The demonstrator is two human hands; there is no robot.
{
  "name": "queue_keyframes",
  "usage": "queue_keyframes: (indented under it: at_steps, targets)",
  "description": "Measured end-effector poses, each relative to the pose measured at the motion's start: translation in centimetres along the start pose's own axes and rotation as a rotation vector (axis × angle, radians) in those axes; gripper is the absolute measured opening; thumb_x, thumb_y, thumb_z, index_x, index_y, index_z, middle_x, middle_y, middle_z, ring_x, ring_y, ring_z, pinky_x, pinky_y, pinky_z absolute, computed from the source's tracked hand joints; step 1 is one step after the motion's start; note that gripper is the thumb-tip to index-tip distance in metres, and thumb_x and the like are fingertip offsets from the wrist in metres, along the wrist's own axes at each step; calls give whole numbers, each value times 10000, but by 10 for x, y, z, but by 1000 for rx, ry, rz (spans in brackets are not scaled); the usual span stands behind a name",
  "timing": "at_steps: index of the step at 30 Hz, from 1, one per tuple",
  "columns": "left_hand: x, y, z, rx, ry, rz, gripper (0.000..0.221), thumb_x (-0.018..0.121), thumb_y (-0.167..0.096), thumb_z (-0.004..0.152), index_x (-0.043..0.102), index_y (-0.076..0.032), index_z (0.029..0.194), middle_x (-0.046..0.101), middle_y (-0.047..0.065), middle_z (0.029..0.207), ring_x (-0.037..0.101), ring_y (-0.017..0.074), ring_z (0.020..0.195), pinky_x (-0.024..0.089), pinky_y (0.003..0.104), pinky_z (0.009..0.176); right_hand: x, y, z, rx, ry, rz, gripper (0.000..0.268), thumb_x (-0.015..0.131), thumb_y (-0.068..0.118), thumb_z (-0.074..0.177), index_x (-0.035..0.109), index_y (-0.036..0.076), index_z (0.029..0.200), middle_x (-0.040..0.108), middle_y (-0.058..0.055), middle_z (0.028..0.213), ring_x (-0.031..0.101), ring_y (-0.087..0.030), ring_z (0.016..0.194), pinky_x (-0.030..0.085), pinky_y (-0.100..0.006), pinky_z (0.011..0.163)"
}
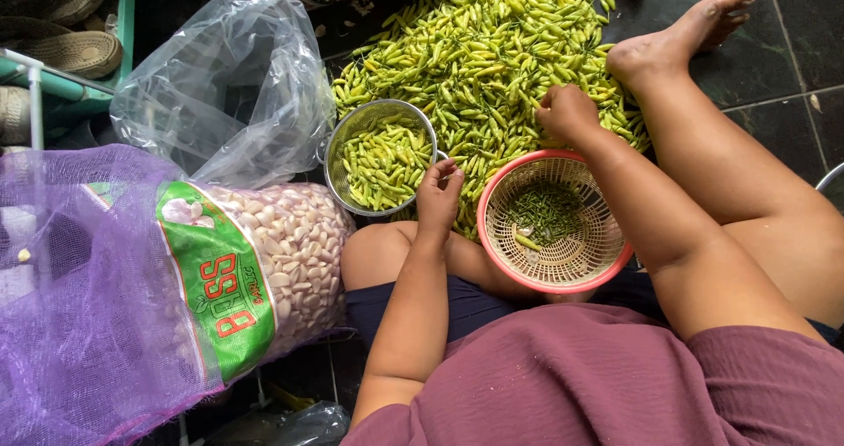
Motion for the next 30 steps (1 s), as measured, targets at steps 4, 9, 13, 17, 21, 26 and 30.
queue_keyframes:
  at_steps: [4,9,13,17,21,26,30]
  targets:
    - [19,12,-16,-53,70,-80,268,796,-206,920,734,-127,1168,730,36,1018,696,108,825,591,247,679,-18,-89,-79,9,99,729,615,237,584,1111,429,2,1167,460,-87,1085,492,-182,965,399,-215,907]
    - [37,30,-30,-113,140,-179,260,820,-206,905,736,-109,1131,723,36,954,698,109,772,599,237,650,-14,-166,-185,-382,-99,1353,464,389,511,1054,524,68,1069,536,-68,982,572,-227,934,449,-297,841]
    - [36,35,-29,-158,188,-262,258,843,-207,889,739,-90,1094,716,36,890,700,111,719,606,228,621,-35,-235,-254,-716,-294,1855,346,512,455,1008,600,121,991,596,-52,899,636,-262,909,489,-361,788]
    - [45,34,-24,-183,229,-324,259,858,-208,879,741,-78,1070,711,35,847,701,111,684,611,222,601,-20,-288,-285,-1065,-513,2324,234,635,401,963,675,176,913,656,-35,817,700,-296,884,531,-425,735]
    - [62,21,-30,-275,329,-435,239,842,-214,891,740,-59,1041,697,28,766,690,109,611,601,205,550,-10,-346,-299,-1312,-869,2540,131,681,320,944,700,224,856,670,19,778,728,-263,842,554,-416,703]
    - [36,-6,-25,-305,285,-469,231,807,-227,917,722,-48,1037,687,5,707,676,70,550,574,168,503,1,-347,-322,-1500,-1244,2213,114,671,329,934,690,228,886,678,47,855,712,-259,883,548,-438,728]
    - [-27,-42,-4,-64,-113,-375,196,764,-198,947,717,-66,1083,639,12,786,625,78,642,574,193,584,-13,-322,-301,-1680,-773,2015,225,631,312,960,771,144,1012,763,-79,961,734,-381,978,577,-517,806]
Point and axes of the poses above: each hand's wrist, its own z-axis towards the middle knuckle, its own x-axis out of the palm, y = z × x, the point moved 8 cm from there along z, towards the middle knuckle
